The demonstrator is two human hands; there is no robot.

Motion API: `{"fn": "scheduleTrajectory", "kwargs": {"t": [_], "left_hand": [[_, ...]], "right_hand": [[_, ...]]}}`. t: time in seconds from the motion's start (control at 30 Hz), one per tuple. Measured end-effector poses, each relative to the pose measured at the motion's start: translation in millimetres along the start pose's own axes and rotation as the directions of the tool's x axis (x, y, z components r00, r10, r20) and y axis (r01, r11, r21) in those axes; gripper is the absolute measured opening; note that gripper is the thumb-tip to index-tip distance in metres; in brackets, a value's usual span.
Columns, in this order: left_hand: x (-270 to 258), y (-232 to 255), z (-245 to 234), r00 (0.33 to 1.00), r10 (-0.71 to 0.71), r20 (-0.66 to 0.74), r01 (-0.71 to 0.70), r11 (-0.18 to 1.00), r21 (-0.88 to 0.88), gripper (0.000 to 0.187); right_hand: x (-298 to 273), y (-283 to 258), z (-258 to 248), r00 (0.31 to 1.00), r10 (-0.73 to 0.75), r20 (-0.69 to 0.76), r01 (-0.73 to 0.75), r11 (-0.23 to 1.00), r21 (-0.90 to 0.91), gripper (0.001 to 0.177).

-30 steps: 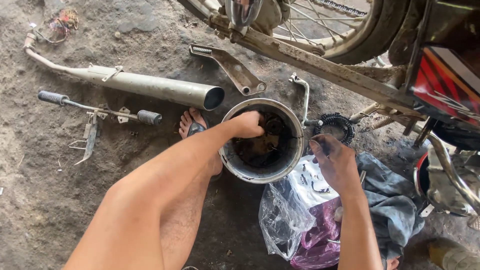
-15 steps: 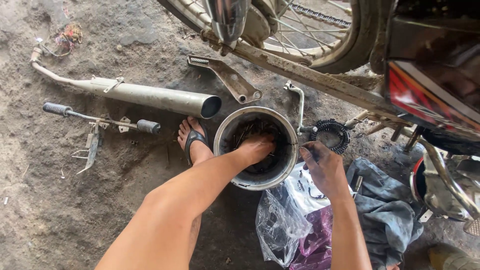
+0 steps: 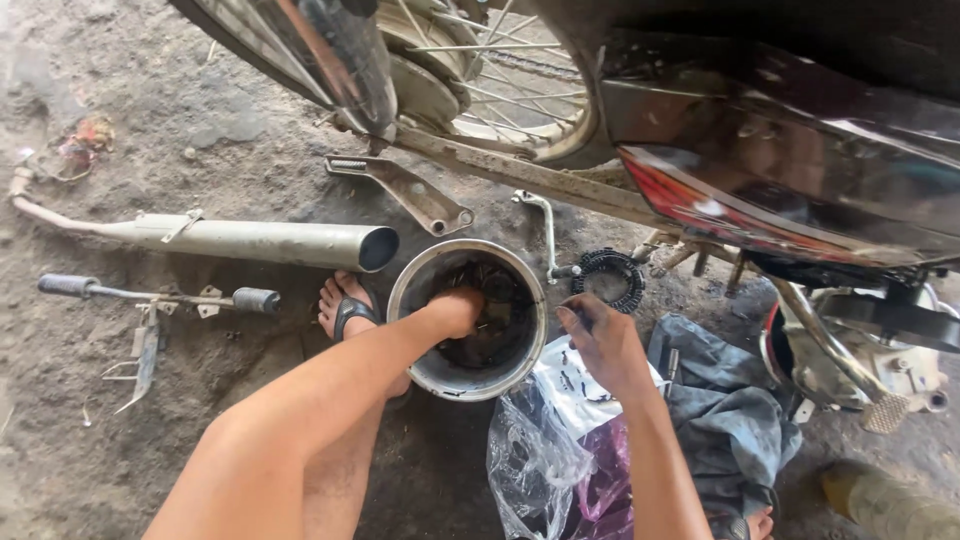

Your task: The person crouches beside a Honda motorcycle and works on the engine's lower side, using a socket wrench on a bolt. They handle small parts, dip components into a bucket of dark liquid, and fit a round filter-like part back onto the engine.

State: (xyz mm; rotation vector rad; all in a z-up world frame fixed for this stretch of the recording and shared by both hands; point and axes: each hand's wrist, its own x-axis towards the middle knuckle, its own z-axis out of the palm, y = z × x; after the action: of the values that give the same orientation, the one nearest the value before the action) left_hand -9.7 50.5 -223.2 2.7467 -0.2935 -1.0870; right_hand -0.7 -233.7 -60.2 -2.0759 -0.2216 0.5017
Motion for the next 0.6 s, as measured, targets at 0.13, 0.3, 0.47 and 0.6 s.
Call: {"fn": "scheduleTrajectory", "kwargs": {"t": [0.13,0.3,0.47,0.6], "left_hand": [[-13.1,-3.7,-21.4,0.999,-0.016,0.042,0.017,0.999,-0.027,0.052],[-20.6,4.4,-59.5,0.993,-0.024,0.119,0.024,1.000,-0.001,0.047],[-66.0,29.5,-111.8,0.641,0.685,-0.346,-0.581,0.728,0.364,0.007],[-109.6,72.4,-158.8,0.301,0.836,-0.459,-0.638,0.534,0.555,0.016]], "right_hand": [[-0.8,1.8,-2.2,0.998,0.058,0.004,-0.058,0.998,-0.013,0.032],[3.5,17.9,-0.3,0.997,0.071,-0.014,-0.070,0.997,0.020,0.031],[5.5,37.6,2.6,0.992,0.115,-0.045,-0.102,0.971,0.217,0.025],[3.0,23.4,-1.5,0.979,0.206,-0.004,-0.180,0.865,0.468,0.021]]}}
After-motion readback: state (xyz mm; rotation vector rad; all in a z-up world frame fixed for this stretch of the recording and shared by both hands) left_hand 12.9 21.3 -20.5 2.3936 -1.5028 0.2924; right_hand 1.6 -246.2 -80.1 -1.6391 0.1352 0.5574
